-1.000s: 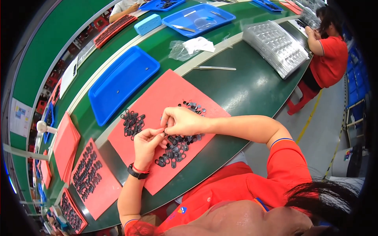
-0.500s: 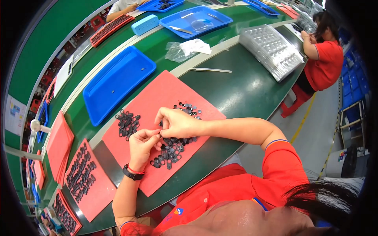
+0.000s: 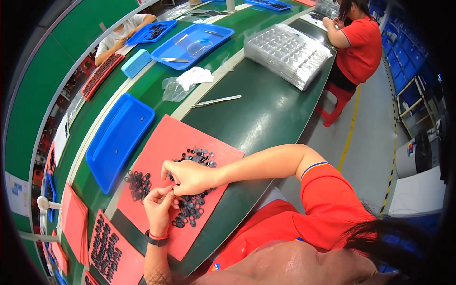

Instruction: The person sorts and assembles small black components by hand on a red work mat.

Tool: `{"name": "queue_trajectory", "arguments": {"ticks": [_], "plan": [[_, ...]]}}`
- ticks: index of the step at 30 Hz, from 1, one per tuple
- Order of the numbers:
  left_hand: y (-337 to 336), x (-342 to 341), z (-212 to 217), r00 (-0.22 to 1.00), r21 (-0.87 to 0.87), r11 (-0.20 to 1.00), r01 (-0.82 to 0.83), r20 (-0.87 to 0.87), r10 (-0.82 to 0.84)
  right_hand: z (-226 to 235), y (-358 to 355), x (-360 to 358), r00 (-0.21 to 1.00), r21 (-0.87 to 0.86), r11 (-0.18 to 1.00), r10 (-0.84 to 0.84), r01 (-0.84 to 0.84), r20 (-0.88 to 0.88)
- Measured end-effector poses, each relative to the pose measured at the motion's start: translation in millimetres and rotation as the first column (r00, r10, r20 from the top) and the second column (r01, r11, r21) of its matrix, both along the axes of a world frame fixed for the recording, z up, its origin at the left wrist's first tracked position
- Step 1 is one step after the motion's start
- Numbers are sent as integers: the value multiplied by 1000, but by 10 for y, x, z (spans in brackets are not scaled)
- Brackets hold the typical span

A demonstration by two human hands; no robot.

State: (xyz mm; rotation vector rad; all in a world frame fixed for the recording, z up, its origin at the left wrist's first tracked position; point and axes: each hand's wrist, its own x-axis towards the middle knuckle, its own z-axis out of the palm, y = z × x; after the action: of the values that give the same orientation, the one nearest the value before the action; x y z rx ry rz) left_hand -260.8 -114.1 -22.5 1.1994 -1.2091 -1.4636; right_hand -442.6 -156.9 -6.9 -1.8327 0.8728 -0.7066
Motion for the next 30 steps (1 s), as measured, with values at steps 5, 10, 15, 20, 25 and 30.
{"name": "queue_trajectory", "arguments": {"ticks": [5, 10, 15, 20, 25, 30], "plan": [[19, 11, 16, 1000, -4, 1000, -1, 26, 1, -24, -11, 17, 1000, -26, 1000, 2, -2, 23], [21, -36, 35, 999, -17, 999, -38, 1, 38, -100, -65, 15, 998, -11, 1000, 25, -24, 49], [44, -11, 2, 999, -23, 1000, -7, 36, 8, -95, -34, 43, 999, -34, 999, 33, -32, 14], [41, -13, 7, 999, -20, 999, -39, -33, 38, -36, -59, 23, 999, -43, 999, 28, -27, 23], [39, 19, -7, 997, -10, 1000, -14, 71, 15, -67, -48, 57, 999, 32, 999, 30, -31, 34], [-8, 5, 12, 984, 36, 997, -62, -166, 67, -162, -188, 8, 982, 226, 971, 39, -81, 185]]}}
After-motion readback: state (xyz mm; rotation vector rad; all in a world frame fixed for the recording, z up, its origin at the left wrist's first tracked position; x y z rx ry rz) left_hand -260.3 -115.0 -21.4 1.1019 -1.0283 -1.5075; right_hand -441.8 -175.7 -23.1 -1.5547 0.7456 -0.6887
